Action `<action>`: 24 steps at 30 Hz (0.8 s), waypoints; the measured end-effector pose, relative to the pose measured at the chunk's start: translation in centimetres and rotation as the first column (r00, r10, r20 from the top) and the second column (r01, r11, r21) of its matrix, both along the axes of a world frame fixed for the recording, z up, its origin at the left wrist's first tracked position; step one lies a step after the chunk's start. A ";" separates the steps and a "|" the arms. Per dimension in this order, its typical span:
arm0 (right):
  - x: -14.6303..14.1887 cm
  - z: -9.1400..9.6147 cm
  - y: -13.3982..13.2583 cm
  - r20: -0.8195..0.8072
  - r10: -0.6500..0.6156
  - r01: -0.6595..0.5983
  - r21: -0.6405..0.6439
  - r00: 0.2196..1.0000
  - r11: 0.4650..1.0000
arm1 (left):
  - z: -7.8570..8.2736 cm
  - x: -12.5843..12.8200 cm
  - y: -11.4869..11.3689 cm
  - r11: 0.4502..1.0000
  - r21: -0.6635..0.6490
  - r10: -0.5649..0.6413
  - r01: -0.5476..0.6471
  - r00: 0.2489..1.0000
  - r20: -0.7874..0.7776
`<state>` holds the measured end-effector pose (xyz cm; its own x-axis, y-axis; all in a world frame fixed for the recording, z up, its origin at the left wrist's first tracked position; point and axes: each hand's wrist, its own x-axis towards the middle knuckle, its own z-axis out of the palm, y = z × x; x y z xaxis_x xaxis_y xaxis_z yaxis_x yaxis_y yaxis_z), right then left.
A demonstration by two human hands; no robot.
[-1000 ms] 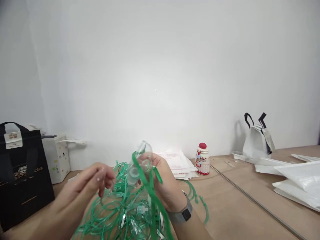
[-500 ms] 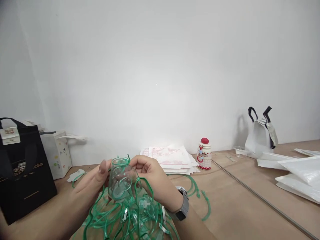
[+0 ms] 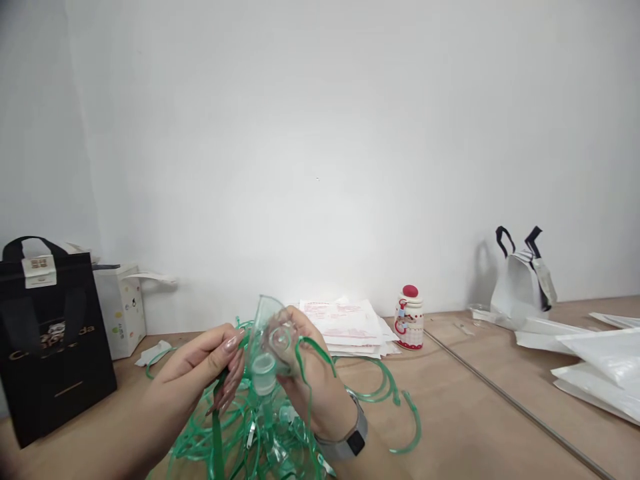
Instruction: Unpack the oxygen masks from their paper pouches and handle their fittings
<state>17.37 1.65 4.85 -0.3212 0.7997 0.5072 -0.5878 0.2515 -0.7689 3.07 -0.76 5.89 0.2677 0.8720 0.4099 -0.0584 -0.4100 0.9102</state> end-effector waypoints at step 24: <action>0.7 0.2 1.3 0.151 -0.517 0.501 0.131 0.843 0.855 | 0.4 -0.9 -0.1 0.917 0.260 0.380 -0.303 0.863 -0.334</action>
